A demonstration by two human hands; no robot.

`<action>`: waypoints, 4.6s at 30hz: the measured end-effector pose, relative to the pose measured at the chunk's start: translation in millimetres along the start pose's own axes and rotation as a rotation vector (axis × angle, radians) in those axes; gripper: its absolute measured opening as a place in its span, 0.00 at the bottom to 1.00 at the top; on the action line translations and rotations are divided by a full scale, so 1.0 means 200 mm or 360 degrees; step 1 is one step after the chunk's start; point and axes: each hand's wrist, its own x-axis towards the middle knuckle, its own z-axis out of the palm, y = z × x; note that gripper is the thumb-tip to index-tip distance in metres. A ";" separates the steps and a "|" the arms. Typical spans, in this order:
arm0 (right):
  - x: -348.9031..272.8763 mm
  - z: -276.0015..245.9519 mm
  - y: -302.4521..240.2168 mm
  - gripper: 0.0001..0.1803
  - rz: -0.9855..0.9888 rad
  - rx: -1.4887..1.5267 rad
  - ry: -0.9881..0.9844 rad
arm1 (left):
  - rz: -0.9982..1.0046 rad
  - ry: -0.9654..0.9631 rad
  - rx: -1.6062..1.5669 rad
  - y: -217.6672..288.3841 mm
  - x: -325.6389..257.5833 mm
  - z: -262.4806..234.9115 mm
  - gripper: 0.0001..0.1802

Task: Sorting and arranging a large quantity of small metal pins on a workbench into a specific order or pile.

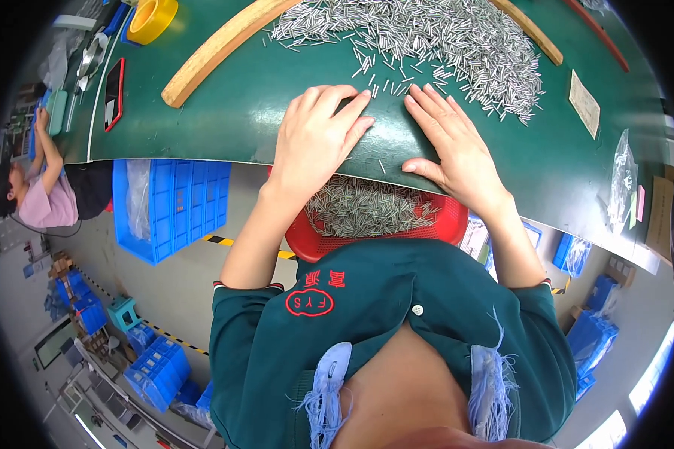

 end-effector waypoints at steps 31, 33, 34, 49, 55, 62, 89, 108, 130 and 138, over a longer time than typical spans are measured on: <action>0.05 -0.04 0.05 0.50 -0.0009 0.0037 -0.0076 | -0.0249 0.0113 0.0452 -0.31 0.03 -0.15 0.15; 0.09 -0.07 0.08 0.54 0.0012 -0.0159 -0.0113 | -0.0191 0.0015 0.0222 -0.25 0.12 -0.06 0.15; 0.12 -0.06 0.10 0.56 0.0021 -0.0236 -0.0147 | -0.0108 0.0006 0.0203 -0.23 0.15 -0.01 0.17; 0.03 -0.01 0.02 0.62 -0.0108 -0.0233 -0.0262 | 0.0087 -0.0523 -0.0066 0.06 0.01 0.04 0.52; -0.03 0.01 -0.12 0.65 -0.0166 -0.0154 -0.0266 | -0.0077 -0.0521 -0.0069 0.19 -0.16 -0.02 0.57; -0.08 -0.09 -0.10 0.64 -0.0142 0.0140 -0.0268 | -0.0148 -0.0282 -0.0074 0.14 -0.23 -0.10 0.50; -0.15 -0.09 -0.08 0.48 -0.0189 0.0217 -0.0292 | 0.0181 -0.0382 -0.0230 0.17 -0.26 -0.09 0.36; -0.08 -0.09 -0.06 0.54 -0.0206 0.0215 -0.0287 | 0.0054 -0.0315 -0.0133 0.11 -0.24 -0.13 0.37; -0.02 -0.08 -0.04 0.59 -0.0233 0.0225 -0.0262 | 0.0102 -0.0351 -0.0155 0.08 -0.16 -0.10 0.40; -0.01 -0.12 0.03 0.61 -0.0146 0.0127 -0.0231 | 0.0136 -0.0368 -0.0242 0.04 -0.05 -0.06 0.45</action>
